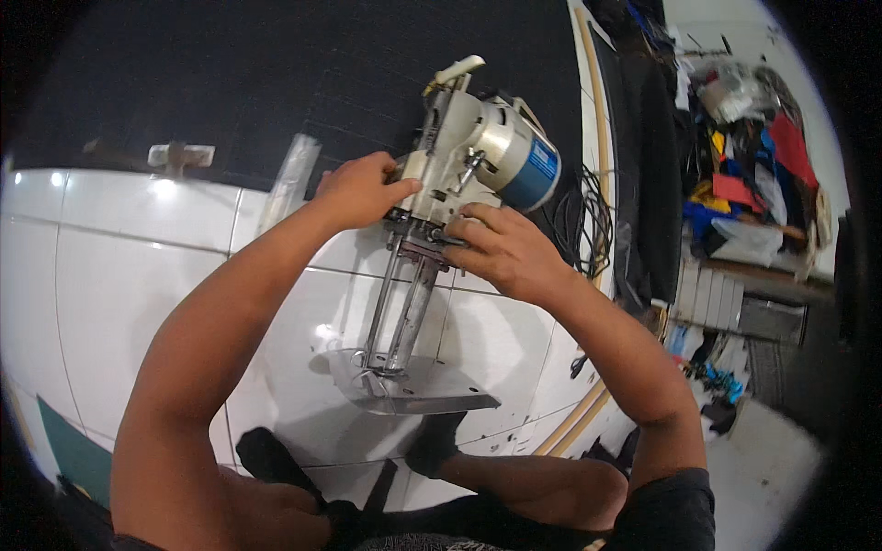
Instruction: The person assembles components onto a fabric cutting machine by hand, using a wrench to tighten bolts, and then plugs the machine's power cord into a wall outlet.
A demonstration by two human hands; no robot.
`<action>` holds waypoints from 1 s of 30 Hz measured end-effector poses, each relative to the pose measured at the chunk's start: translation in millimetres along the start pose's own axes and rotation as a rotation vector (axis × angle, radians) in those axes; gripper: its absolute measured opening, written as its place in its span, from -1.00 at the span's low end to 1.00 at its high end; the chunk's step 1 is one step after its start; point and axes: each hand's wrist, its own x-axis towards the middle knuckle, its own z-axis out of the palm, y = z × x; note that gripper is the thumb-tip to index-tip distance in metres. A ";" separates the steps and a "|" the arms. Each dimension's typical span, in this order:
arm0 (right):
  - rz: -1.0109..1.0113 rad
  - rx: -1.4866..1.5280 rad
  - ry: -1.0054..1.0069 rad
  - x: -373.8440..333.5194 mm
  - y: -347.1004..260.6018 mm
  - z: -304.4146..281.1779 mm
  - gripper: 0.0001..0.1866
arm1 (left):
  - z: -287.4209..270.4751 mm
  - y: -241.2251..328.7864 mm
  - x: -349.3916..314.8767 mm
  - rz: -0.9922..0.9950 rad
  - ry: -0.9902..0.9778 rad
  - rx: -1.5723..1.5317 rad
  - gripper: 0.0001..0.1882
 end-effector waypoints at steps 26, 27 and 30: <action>1.859 0.953 0.959 -320.5 -249.6 212.0 -0.72 | -3.1 1.2 -41.2 0.056 0.014 0.001 -0.08; 1.844 1.038 1.019 -318.3 -253.6 225.3 -0.71 | -10.2 0.1 -53.8 0.041 0.001 0.052 -0.10; 1.826 1.277 1.041 -305.4 -248.3 240.2 -0.70 | -45.2 14.0 -90.1 -0.017 -0.011 0.202 -0.18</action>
